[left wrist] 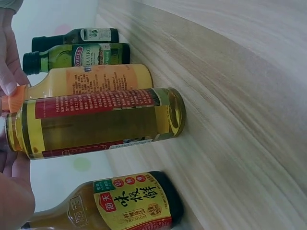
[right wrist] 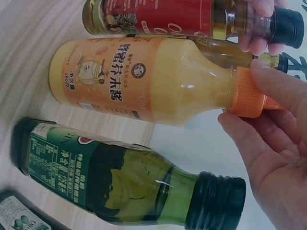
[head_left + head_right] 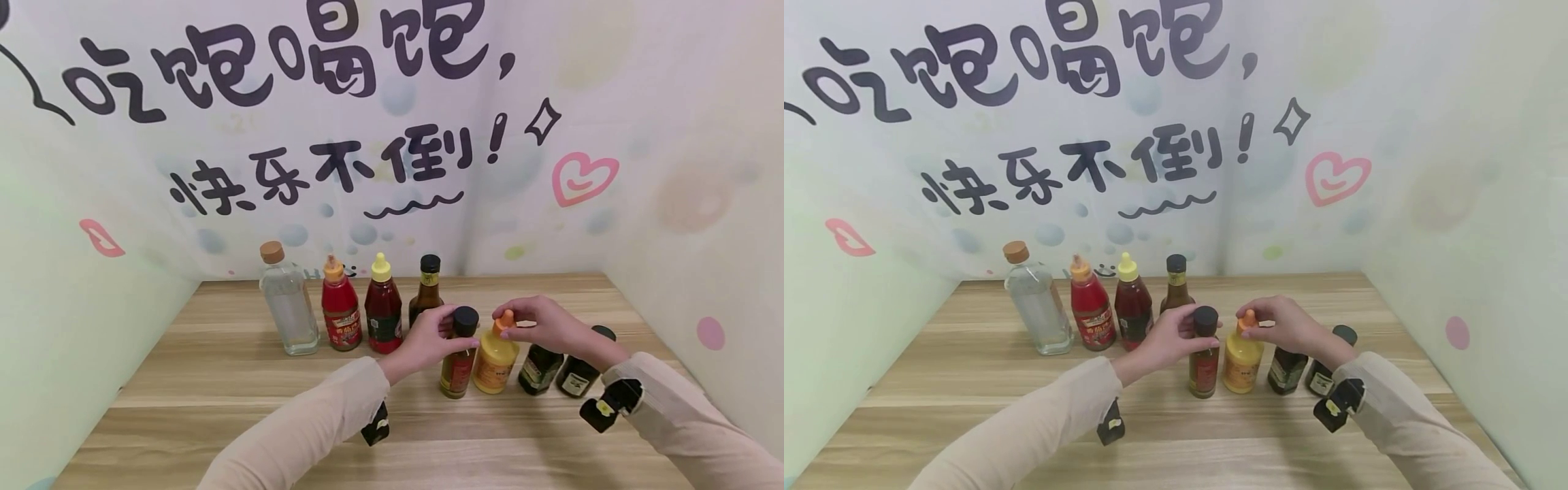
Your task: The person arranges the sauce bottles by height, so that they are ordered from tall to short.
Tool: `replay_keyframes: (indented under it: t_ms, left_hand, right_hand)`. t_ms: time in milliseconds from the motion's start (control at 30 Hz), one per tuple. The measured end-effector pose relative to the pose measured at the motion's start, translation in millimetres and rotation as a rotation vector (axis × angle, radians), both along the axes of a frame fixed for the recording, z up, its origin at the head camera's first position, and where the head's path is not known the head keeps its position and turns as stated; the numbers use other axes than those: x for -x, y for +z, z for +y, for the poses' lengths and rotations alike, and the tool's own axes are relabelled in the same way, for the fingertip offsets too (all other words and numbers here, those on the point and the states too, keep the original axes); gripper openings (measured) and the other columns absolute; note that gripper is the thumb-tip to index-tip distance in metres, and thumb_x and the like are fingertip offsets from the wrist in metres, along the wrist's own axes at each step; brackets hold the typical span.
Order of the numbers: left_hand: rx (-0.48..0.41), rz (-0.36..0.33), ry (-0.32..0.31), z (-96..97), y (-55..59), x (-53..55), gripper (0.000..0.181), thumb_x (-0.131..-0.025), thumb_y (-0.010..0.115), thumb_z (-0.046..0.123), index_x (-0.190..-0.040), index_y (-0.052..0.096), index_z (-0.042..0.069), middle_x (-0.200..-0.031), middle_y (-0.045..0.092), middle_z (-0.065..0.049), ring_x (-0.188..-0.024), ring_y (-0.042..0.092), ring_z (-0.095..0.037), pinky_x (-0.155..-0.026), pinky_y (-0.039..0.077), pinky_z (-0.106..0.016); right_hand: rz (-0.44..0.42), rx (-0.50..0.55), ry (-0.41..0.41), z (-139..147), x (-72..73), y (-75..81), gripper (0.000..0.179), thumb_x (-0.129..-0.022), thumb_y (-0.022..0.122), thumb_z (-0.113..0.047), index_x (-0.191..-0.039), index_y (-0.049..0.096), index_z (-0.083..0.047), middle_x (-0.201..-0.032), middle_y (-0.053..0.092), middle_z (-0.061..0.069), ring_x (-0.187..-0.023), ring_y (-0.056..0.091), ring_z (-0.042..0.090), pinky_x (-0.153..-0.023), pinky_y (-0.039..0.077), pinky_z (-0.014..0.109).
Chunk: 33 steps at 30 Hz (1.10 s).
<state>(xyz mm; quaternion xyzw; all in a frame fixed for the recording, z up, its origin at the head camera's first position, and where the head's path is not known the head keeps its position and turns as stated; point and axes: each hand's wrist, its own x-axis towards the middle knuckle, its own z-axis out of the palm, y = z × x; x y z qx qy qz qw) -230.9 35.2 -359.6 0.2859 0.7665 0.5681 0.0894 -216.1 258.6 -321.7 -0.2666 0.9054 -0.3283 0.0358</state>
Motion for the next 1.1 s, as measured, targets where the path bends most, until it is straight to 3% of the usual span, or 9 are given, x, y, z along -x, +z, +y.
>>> replay_keyframes:
  t_ms: [167, 333, 600, 667, 767, 833, 900, 1100]
  left_hand:
    - [-0.023, 0.002, -0.007, -0.6, -0.5, -0.3, 0.043, -0.076, 0.07, 0.017, -0.115, 0.055, 0.006, -0.105, 0.062, -0.003, -0.092, 0.059, -0.009, -0.081, 0.046, -0.023]
    - [-0.031, 0.049, -0.02, -0.7, -2.3, 0.2, 0.042, -0.077, 0.069, 0.018, -0.113, 0.055, 0.003, -0.103, 0.062, -0.003, -0.09, 0.06, -0.008, -0.079, 0.047, -0.022]
    - [-0.019, 0.036, -0.004, 1.3, -0.1, -2.3, 0.038, -0.077, 0.068, 0.014, -0.112, 0.056, 0.004, -0.104, 0.062, -0.006, -0.09, 0.06, -0.01, -0.077, 0.047, -0.02]
    - [-0.011, 0.037, -0.004, 0.2, 7.8, -7.6, 0.037, -0.078, 0.068, 0.012, -0.111, 0.056, 0.001, -0.104, 0.062, -0.008, -0.091, 0.06, -0.013, -0.078, 0.047, -0.021]
    - [0.0, 0.049, 0.007, -0.3, 10.1, -7.7, 0.035, -0.078, 0.068, 0.012, -0.11, 0.056, 0.002, -0.102, 0.062, -0.007, -0.088, 0.061, -0.011, -0.077, 0.047, -0.02]
    - [0.005, 0.05, 0.022, -0.2, 13.1, -6.9, 0.035, -0.078, 0.068, 0.013, -0.109, 0.057, 0.003, -0.102, 0.063, -0.007, -0.088, 0.061, -0.012, -0.076, 0.047, -0.02]
    - [0.0, 0.059, 0.037, 1.2, 8.8, -0.4, 0.035, -0.078, 0.068, 0.016, -0.109, 0.058, 0.005, -0.102, 0.063, -0.004, -0.087, 0.06, -0.008, -0.075, 0.047, -0.019]
    - [-0.012, 0.069, 0.05, 1.9, 16.0, 3.7, 0.036, -0.078, 0.068, 0.015, -0.111, 0.058, 0.006, -0.103, 0.063, -0.004, -0.088, 0.06, -0.009, -0.077, 0.047, -0.02]
  right_hand:
    - [0.014, -0.003, 0.008, 0, -0.5, -0.2, 0.026, -0.081, 0.064, -0.01, -0.105, 0.06, -0.001, -0.098, 0.061, 0.009, -0.095, 0.058, 0.028, -0.079, 0.047, 0.041]
    - [0.02, 0.001, 0.017, 0, -1.0, 0.7, 0.026, -0.081, 0.064, -0.011, -0.104, 0.06, 0.0, -0.098, 0.062, 0.009, -0.094, 0.058, 0.027, -0.079, 0.047, 0.04]
    - [0.031, 0.001, 0.018, 1, 1.2, -3.0, 0.025, -0.08, 0.065, -0.01, -0.103, 0.061, -0.001, -0.097, 0.062, 0.008, -0.093, 0.059, 0.026, -0.078, 0.048, 0.038]
    - [0.033, 0.003, 0.017, 1, 1.9, -4.7, 0.025, -0.08, 0.065, -0.01, -0.103, 0.061, -0.002, -0.097, 0.062, 0.008, -0.093, 0.059, 0.026, -0.078, 0.048, 0.037]
    - [0.035, 0.002, 0.022, 2, 2.7, -6.2, 0.026, -0.08, 0.065, -0.011, -0.104, 0.061, -0.002, -0.097, 0.063, 0.008, -0.093, 0.059, 0.025, -0.078, 0.048, 0.037]
    - [0.036, 0.003, 0.026, 3, 3.0, -6.1, 0.026, -0.08, 0.065, -0.012, -0.104, 0.061, -0.001, -0.097, 0.062, 0.008, -0.093, 0.059, 0.026, -0.078, 0.048, 0.038]
    - [0.035, 0.002, 0.028, 3, 3.6, -5.8, 0.026, -0.08, 0.065, -0.012, -0.104, 0.061, -0.002, -0.098, 0.062, 0.008, -0.093, 0.059, 0.026, -0.078, 0.048, 0.039]
    - [0.034, 0.01, 0.027, 2, 2.7, -4.1, 0.026, -0.08, 0.065, -0.011, -0.104, 0.061, -0.001, -0.098, 0.062, 0.009, -0.093, 0.059, 0.026, -0.078, 0.048, 0.04]
